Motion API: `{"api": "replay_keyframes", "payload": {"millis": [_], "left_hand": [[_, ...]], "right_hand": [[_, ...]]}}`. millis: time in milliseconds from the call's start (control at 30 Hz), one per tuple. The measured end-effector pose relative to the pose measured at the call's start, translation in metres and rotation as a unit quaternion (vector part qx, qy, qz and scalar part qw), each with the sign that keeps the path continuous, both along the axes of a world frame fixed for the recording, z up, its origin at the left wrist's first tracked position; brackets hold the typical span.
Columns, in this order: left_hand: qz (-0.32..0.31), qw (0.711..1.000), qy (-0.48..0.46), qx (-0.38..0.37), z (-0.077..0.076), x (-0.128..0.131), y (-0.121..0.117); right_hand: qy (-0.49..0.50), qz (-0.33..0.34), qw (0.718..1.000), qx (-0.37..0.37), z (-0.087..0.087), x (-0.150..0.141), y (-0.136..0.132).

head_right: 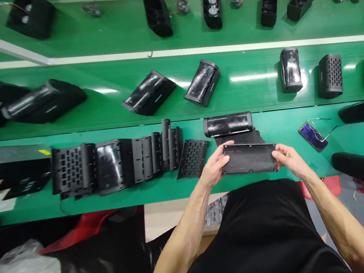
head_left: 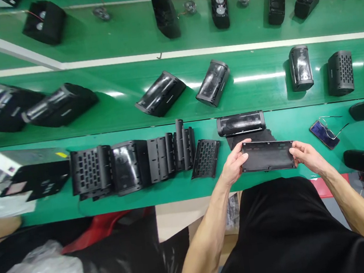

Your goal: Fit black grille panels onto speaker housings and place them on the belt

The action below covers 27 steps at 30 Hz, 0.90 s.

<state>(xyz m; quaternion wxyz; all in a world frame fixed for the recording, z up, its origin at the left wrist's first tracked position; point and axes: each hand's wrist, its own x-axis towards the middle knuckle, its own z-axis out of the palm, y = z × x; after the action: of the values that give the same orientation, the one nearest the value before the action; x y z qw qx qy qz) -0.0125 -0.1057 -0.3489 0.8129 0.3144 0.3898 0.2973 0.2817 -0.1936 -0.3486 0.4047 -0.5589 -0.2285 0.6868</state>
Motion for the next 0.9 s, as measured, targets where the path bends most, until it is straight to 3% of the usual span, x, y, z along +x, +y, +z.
{"api": "replay_keyframes", "payload": {"millis": [167,333,467,533,600,633,700,800,900], "left_hand": [[0.075,0.996,-0.046,-0.028,-0.008,0.007,-0.001],[0.111,0.985,-0.132,-0.015,-0.022,0.039,-0.003],[0.136,0.983,-0.119,-0.022,-0.031,0.06,0.005],[0.159,0.979,-0.123,-0.031,-0.034,0.06,0.014],[0.174,0.975,-0.132,-0.039,-0.037,0.055,0.023],[0.175,0.974,-0.139,-0.044,-0.037,0.05,0.028],[0.165,0.972,-0.158,-0.055,-0.038,0.041,0.035],[0.144,0.969,-0.191,-0.068,-0.035,0.029,0.041],[0.135,0.964,-0.212,-0.083,-0.026,0.025,0.042]], "right_hand": [[0.086,-0.049,0.995,-0.011,0.003,-0.001,0.012],[0.134,-0.079,0.988,0.01,-0.002,-0.014,0.024],[0.117,-0.041,0.992,0.031,-0.011,-0.012,0.042],[0.021,-0.032,0.998,0.055,-0.016,0.016,0.069],[-0.167,-0.085,0.978,0.091,-0.02,0.065,0.112],[-0.279,-0.128,0.946,0.1,-0.023,0.093,0.138],[-0.47,-0.176,0.864,0.045,-0.029,0.145,0.192],[-0.512,-0.165,0.843,0.012,-0.043,0.186,0.255],[-0.524,-0.123,0.842,0.022,-0.06,0.182,0.279]]}}
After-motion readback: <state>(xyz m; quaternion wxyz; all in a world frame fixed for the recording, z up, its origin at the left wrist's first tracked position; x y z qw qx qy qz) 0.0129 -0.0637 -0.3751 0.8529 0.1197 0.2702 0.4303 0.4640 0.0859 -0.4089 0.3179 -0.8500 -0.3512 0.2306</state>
